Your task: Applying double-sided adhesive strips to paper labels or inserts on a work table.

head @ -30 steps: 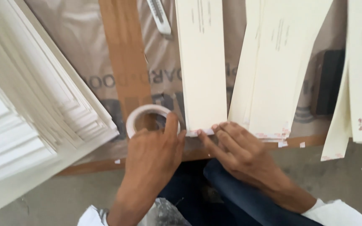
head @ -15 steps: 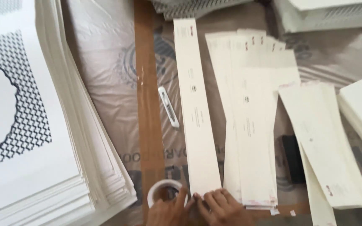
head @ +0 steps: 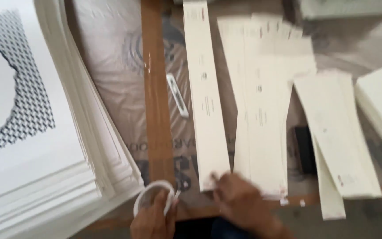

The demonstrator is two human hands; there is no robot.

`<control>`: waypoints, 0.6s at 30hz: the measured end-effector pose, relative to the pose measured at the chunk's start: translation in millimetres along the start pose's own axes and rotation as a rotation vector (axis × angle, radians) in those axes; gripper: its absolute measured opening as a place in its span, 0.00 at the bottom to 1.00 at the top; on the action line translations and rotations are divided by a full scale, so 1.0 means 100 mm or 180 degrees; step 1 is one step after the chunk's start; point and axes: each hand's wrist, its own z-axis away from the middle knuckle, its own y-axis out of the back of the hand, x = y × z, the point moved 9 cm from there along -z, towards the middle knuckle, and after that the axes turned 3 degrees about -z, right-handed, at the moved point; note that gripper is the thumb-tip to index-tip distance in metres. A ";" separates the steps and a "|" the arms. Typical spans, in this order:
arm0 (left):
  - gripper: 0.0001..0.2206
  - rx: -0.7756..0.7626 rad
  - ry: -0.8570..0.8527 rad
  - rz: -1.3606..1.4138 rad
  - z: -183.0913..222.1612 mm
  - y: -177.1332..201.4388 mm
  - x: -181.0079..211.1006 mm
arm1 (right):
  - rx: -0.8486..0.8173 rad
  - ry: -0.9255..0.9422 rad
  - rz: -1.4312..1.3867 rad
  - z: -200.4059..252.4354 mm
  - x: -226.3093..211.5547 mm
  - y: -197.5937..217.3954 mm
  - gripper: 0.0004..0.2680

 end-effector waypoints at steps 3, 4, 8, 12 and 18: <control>0.15 -0.0442 0.0289 -0.0051 -0.73 -0.08 0.08 | 0.0331 -0.1749 -0.1633 0.12 0.61 0.02 0.14; 0.16 -0.0625 0.0468 -0.0103 -0.76 -0.19 0.03 | 0.0353 -0.1919 -0.1592 0.12 0.71 0.03 0.15; 0.25 -0.1164 0.0937 0.0288 -1.01 -0.50 0.00 | 0.0477 -0.2447 -0.1573 0.10 0.84 0.11 0.19; 0.22 -0.1680 0.1076 0.0331 -1.08 -0.61 0.22 | 0.0124 -0.2584 -0.1930 0.23 0.91 -0.16 0.20; 0.25 -0.1255 0.0540 0.0322 -0.93 -0.68 0.53 | -0.0701 -0.2706 -0.2943 0.39 0.77 -0.45 0.30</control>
